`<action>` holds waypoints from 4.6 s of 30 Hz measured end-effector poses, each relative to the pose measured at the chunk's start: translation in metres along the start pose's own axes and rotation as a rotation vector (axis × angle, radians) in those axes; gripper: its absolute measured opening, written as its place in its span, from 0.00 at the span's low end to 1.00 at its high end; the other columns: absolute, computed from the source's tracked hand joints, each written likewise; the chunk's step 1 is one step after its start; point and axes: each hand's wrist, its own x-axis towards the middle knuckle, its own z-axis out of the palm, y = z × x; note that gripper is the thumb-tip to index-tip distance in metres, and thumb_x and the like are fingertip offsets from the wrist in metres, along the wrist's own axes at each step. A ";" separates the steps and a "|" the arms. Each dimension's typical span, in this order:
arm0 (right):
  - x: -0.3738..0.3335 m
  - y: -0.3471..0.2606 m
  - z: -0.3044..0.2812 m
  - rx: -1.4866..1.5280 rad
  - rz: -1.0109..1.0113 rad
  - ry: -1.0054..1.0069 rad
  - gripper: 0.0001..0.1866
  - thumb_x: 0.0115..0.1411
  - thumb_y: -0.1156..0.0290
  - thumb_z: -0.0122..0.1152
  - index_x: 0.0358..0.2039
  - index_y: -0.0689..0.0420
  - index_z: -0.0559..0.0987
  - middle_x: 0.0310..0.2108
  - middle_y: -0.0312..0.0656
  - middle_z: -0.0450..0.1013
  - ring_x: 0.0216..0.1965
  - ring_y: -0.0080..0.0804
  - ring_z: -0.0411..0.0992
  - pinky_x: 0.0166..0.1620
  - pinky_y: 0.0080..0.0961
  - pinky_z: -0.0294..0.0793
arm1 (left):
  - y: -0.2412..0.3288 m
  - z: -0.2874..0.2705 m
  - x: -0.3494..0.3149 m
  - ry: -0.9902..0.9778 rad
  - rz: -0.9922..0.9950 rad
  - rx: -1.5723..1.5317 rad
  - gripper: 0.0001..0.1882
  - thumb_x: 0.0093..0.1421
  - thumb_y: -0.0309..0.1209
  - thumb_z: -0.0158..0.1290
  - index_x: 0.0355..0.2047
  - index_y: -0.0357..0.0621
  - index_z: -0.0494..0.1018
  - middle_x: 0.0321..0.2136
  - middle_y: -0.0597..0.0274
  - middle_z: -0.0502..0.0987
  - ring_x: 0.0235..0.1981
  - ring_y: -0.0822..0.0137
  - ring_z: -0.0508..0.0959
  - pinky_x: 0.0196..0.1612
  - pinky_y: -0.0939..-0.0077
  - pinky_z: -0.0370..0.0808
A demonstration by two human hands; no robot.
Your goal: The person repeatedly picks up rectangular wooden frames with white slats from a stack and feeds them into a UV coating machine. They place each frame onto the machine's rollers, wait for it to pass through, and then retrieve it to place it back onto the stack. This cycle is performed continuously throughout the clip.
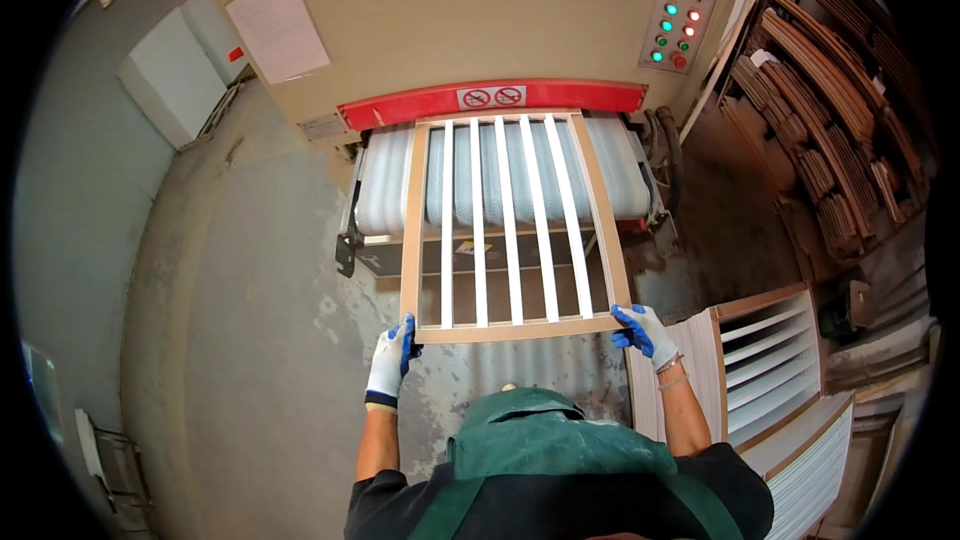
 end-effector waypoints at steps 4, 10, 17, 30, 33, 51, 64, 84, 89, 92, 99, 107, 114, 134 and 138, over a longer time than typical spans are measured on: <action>0.006 -0.014 0.014 0.050 -0.026 0.053 0.13 0.64 0.61 0.67 0.41 0.57 0.82 0.33 0.33 0.78 0.34 0.26 0.79 0.32 0.28 0.82 | -0.006 -0.003 0.014 0.015 0.297 0.071 0.26 0.69 0.51 0.54 0.33 0.36 0.78 0.22 0.61 0.74 0.23 0.70 0.73 0.27 0.72 0.71; 0.023 -0.010 0.016 0.146 -0.129 0.042 0.13 0.63 0.64 0.67 0.43 0.60 0.84 0.32 0.32 0.78 0.32 0.19 0.76 0.34 0.19 0.75 | 0.006 0.002 0.013 -0.001 0.451 0.129 0.19 0.70 0.42 0.55 0.30 0.37 0.74 0.20 0.64 0.70 0.22 0.72 0.70 0.27 0.72 0.68; 0.011 0.001 0.021 0.102 -0.147 0.038 0.14 0.60 0.72 0.68 0.44 0.65 0.81 0.34 0.37 0.79 0.34 0.25 0.79 0.37 0.22 0.78 | 0.018 0.001 -0.015 -0.010 0.191 -0.005 0.18 0.66 0.42 0.59 0.28 0.38 0.74 0.20 0.64 0.72 0.21 0.73 0.71 0.27 0.74 0.69; -0.065 0.040 0.026 -0.014 0.017 0.008 0.12 0.58 0.69 0.70 0.39 0.64 0.83 0.28 0.36 0.79 0.27 0.22 0.76 0.30 0.19 0.73 | -0.021 -0.012 -0.084 0.243 0.146 0.455 0.16 0.61 0.39 0.62 0.32 0.35 0.78 0.21 0.57 0.78 0.21 0.65 0.78 0.29 0.67 0.74; -0.076 0.045 0.027 -0.035 0.030 -0.007 0.12 0.58 0.70 0.70 0.39 0.64 0.83 0.28 0.36 0.79 0.27 0.22 0.76 0.30 0.20 0.73 | -0.041 -0.017 -0.085 0.287 0.143 0.543 0.18 0.61 0.42 0.63 0.32 0.36 0.78 0.24 0.53 0.80 0.26 0.59 0.81 0.33 0.64 0.76; -0.112 0.065 0.031 0.018 0.060 -0.014 0.12 0.58 0.74 0.69 0.40 0.68 0.80 0.30 0.41 0.79 0.29 0.26 0.78 0.32 0.23 0.77 | -0.042 -0.017 -0.140 0.309 0.014 0.598 0.23 0.58 0.49 0.64 0.35 0.37 0.78 0.34 0.43 0.82 0.39 0.44 0.82 0.44 0.53 0.76; -0.109 0.084 0.034 0.005 0.033 -0.030 0.11 0.59 0.69 0.69 0.39 0.61 0.82 0.28 0.34 0.76 0.27 0.21 0.74 0.30 0.20 0.73 | -0.052 -0.025 -0.136 0.275 -0.032 0.588 0.24 0.59 0.50 0.63 0.38 0.39 0.80 0.36 0.43 0.82 0.40 0.45 0.82 0.44 0.54 0.77; -0.086 0.106 0.037 -0.022 0.069 0.035 0.11 0.58 0.68 0.70 0.37 0.61 0.83 0.26 0.35 0.76 0.25 0.22 0.74 0.27 0.21 0.72 | -0.055 -0.027 -0.118 0.311 0.034 0.718 0.24 0.59 0.51 0.62 0.38 0.38 0.79 0.39 0.41 0.81 0.43 0.43 0.81 0.47 0.52 0.76; -0.074 0.086 0.038 -0.011 0.052 0.007 0.13 0.57 0.70 0.72 0.38 0.65 0.82 0.26 0.36 0.77 0.25 0.23 0.75 0.28 0.21 0.73 | -0.049 -0.027 -0.109 0.295 0.096 0.743 0.26 0.60 0.53 0.60 0.37 0.38 0.77 0.39 0.41 0.81 0.44 0.41 0.80 0.48 0.52 0.76; -0.063 0.079 0.036 -0.035 0.024 0.018 0.11 0.57 0.70 0.71 0.36 0.64 0.82 0.26 0.35 0.77 0.26 0.23 0.75 0.28 0.20 0.73 | -0.044 -0.029 -0.094 0.281 0.121 0.828 0.27 0.61 0.54 0.59 0.38 0.39 0.76 0.38 0.41 0.80 0.45 0.42 0.79 0.49 0.52 0.75; -0.059 0.034 0.049 0.058 -0.031 -0.026 0.09 0.59 0.69 0.69 0.34 0.62 0.83 0.26 0.35 0.77 0.27 0.23 0.75 0.31 0.21 0.73 | -0.059 -0.040 -0.050 0.204 0.321 0.931 0.25 0.63 0.54 0.57 0.40 0.41 0.76 0.38 0.42 0.79 0.43 0.42 0.80 0.47 0.51 0.76; -0.015 0.036 0.045 0.128 -0.111 -0.051 0.09 0.59 0.68 0.68 0.34 0.62 0.83 0.27 0.36 0.78 0.28 0.25 0.77 0.34 0.22 0.75 | -0.041 -0.036 -0.014 0.145 0.505 1.131 0.17 0.69 0.49 0.51 0.49 0.53 0.75 0.43 0.46 0.77 0.44 0.45 0.80 0.47 0.53 0.79; 0.014 0.019 0.045 0.112 -0.140 -0.073 0.09 0.60 0.69 0.70 0.38 0.60 0.84 0.30 0.36 0.79 0.31 0.27 0.79 0.38 0.23 0.79 | -0.017 -0.032 0.009 0.049 0.526 1.111 0.25 0.68 0.52 0.52 0.47 0.41 0.74 0.42 0.38 0.78 0.45 0.39 0.79 0.49 0.51 0.78; -0.074 0.170 -0.097 -0.283 -0.200 1.067 0.25 0.59 0.60 0.69 0.53 0.59 0.76 0.46 0.43 0.77 0.45 0.38 0.76 0.47 0.39 0.76 | 0.012 -0.023 0.091 -0.019 0.252 0.148 0.13 0.68 0.39 0.59 0.36 0.40 0.75 0.25 0.70 0.73 0.23 0.76 0.72 0.27 0.79 0.72; -0.126 0.216 -0.162 -1.266 0.197 1.529 0.32 0.57 0.50 0.68 0.56 0.57 0.74 0.56 0.47 0.71 0.58 0.45 0.69 0.58 0.53 0.67 | 0.023 -0.034 0.103 -0.074 0.163 0.000 0.15 0.70 0.45 0.56 0.40 0.46 0.74 0.27 0.70 0.71 0.28 0.73 0.73 0.35 0.73 0.75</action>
